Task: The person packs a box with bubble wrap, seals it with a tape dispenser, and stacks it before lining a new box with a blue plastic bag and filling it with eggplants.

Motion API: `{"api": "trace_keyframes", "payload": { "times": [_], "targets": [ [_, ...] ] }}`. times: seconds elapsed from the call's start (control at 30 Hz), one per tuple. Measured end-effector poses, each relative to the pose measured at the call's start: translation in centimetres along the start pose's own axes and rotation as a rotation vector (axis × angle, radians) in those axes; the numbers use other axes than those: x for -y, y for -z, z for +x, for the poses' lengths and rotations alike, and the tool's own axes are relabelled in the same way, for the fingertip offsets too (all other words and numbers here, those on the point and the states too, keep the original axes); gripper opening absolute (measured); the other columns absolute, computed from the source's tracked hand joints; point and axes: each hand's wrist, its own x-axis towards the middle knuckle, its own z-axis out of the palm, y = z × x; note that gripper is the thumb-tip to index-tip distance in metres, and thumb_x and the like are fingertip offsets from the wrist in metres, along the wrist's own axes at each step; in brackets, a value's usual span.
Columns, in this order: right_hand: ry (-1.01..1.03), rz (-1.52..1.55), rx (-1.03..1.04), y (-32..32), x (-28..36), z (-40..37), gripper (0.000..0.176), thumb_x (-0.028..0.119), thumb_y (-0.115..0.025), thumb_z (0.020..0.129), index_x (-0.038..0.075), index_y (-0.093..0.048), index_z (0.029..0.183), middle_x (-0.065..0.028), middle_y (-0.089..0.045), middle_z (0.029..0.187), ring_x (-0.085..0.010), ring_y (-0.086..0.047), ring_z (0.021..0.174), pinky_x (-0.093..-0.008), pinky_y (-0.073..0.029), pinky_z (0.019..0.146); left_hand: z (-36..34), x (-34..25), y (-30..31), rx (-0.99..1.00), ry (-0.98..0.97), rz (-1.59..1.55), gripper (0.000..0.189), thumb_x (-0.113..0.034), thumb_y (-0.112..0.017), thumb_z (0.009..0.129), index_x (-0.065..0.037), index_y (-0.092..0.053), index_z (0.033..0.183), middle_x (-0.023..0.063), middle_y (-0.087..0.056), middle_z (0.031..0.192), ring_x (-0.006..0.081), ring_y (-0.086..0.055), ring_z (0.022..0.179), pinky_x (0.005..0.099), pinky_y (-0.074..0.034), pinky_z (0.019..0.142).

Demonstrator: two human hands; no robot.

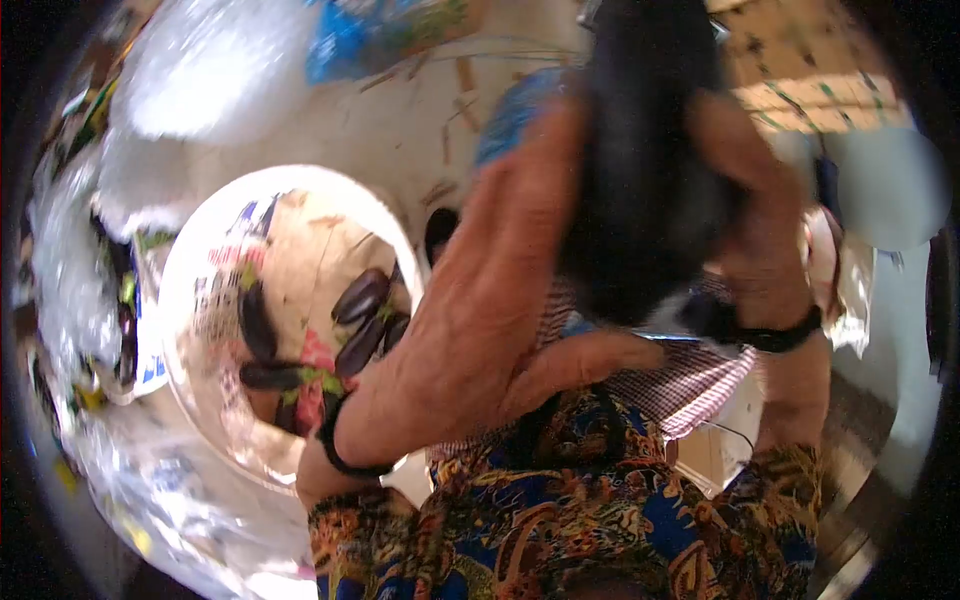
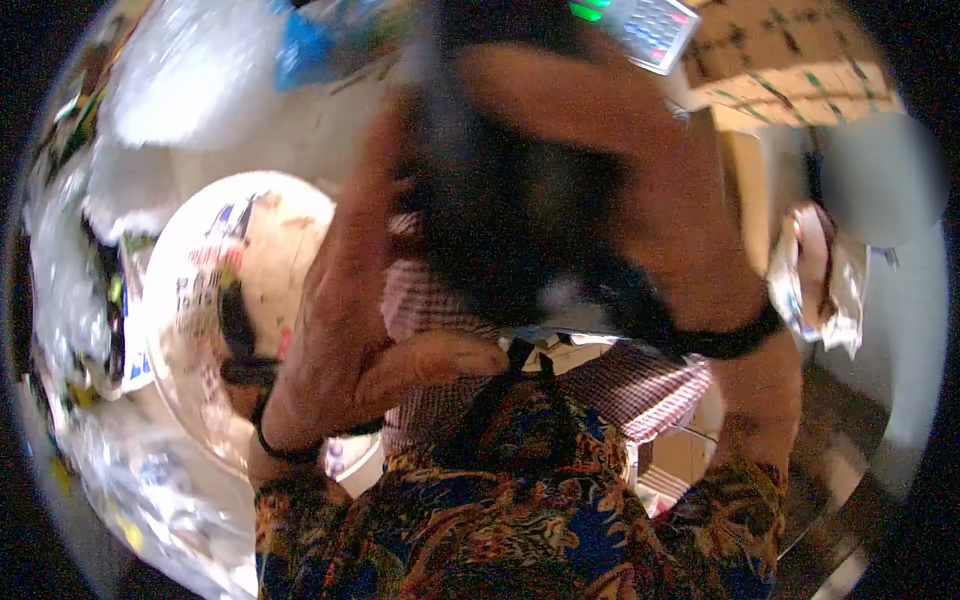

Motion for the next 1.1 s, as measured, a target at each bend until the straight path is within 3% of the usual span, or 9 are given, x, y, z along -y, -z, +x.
{"api": "trace_keyframes", "payload": {
  "times": [0.1,0.27,0.33,0.4,0.47,0.5,0.93,0.97,1.1],
  "targets": [
    [-0.040,-0.279,-0.450,4.7,-1.3,-2.7,0.045,0.020,-0.061,0.087,0.003,-0.050,0.128,-0.0145,-0.061,0.114,-0.0207,-0.063,0.102,-0.0334,-0.052,0.090,-1.6,2.4,6.6,0.117,0.321,-0.095,0.060,-0.033,-0.061,0.088,0.004,-0.044,0.132,0.0113,-0.062,0.114,0.0203,-0.060,0.102,0.0313,-0.045,0.091],
    [-0.623,-0.419,-0.284,9.2,-5.9,-3.5,0.053,0.028,-0.068,0.082,0.004,-0.051,0.126,-0.0076,-0.060,0.111,-0.0153,-0.058,0.100,-0.0296,-0.045,0.091,-15.5,15.4,17.8,-0.411,0.850,0.168,0.039,-0.026,-0.051,0.094,-0.002,-0.052,0.125,0.0069,-0.064,0.096,0.0125,-0.060,0.085,0.0255,-0.050,0.076],
    [-0.720,-0.485,-0.209,11.7,-10.5,-2.8,0.055,0.027,-0.071,0.080,0.003,-0.051,0.126,-0.0056,-0.060,0.109,-0.0155,-0.056,0.101,-0.0291,-0.042,0.092,-23.9,20.5,18.8,-0.155,0.703,0.593,0.020,-0.014,-0.057,0.089,-0.002,-0.063,0.103,0.0058,-0.065,0.092,0.0174,-0.062,0.084,0.0291,-0.050,0.076],
    [-0.764,-0.463,-0.218,12.8,-14.5,-1.4,0.052,0.025,-0.069,0.082,0.004,-0.051,0.126,-0.0061,-0.061,0.112,-0.0174,-0.056,0.103,-0.0307,-0.043,0.092,-30.3,22.8,16.9,-0.465,1.254,-0.076,0.018,-0.005,-0.061,0.081,-0.002,-0.063,0.098,0.0085,-0.064,0.088,0.0218,-0.063,0.078,0.0320,-0.051,0.072],
    [-0.831,-0.257,-0.403,14.0,-18.6,0.3,0.045,0.023,-0.067,0.083,0.003,-0.055,0.122,-0.0078,-0.063,0.112,-0.0216,-0.058,0.102,-0.0331,-0.042,0.095,-38.3,27.7,13.7,-0.152,0.514,0.621,0.028,-0.009,-0.063,0.075,-0.002,-0.063,0.103,0.0127,-0.064,0.089,0.0265,-0.063,0.083,0.0337,-0.051,0.075],
    [-0.835,-0.199,-0.417,14.6,-20.4,1.0,0.044,0.023,-0.067,0.084,0.003,-0.055,0.122,-0.0082,-0.063,0.112,-0.0220,-0.058,0.102,-0.0334,-0.042,0.094,-40.4,28.4,12.3,-0.258,0.814,0.489,0.034,-0.011,-0.064,0.074,-0.003,-0.061,0.108,0.0144,-0.063,0.094,0.0285,-0.061,0.090,0.0347,-0.049,0.080],
    [-0.340,-0.881,0.174,14.7,-27.1,0.2,0.035,0.026,-0.061,0.088,0.003,-0.059,0.115,-0.0132,-0.064,0.111,-0.0277,-0.061,0.096,-0.0377,-0.047,0.087,-30.5,34.2,10.6,0.322,1.096,0.560,0.065,-0.030,-0.083,0.051,-0.002,-0.060,0.105,0.0221,-0.060,0.101,0.0362,-0.057,0.095,0.0417,-0.047,0.084],
    [-0.337,-1.306,0.466,16.7,-26.3,0.6,0.033,0.030,-0.055,0.092,0.003,-0.063,0.107,-0.0186,-0.064,0.110,-0.0334,-0.062,0.091,-0.0415,-0.050,0.081,-30.5,34.4,10.7,0.312,1.065,0.543,0.067,-0.030,-0.083,0.050,0.002,-0.058,0.104,0.0228,-0.060,0.097,0.0333,-0.059,0.090,0.0406,-0.048,0.078],
    [-0.502,-0.561,0.063,12.1,-12.0,0.4,0.057,0.041,-0.056,0.092,-0.003,-0.047,0.127,-0.0165,-0.062,0.108,-0.0220,-0.062,0.096,-0.0331,-0.051,0.080,-23.4,23.8,9.0,-0.369,1.346,-0.043,0.056,-0.028,-0.075,0.069,0.002,-0.053,0.111,0.0102,-0.059,0.097,0.0217,-0.058,0.081,0.0329,-0.047,0.070]
  ]
}}
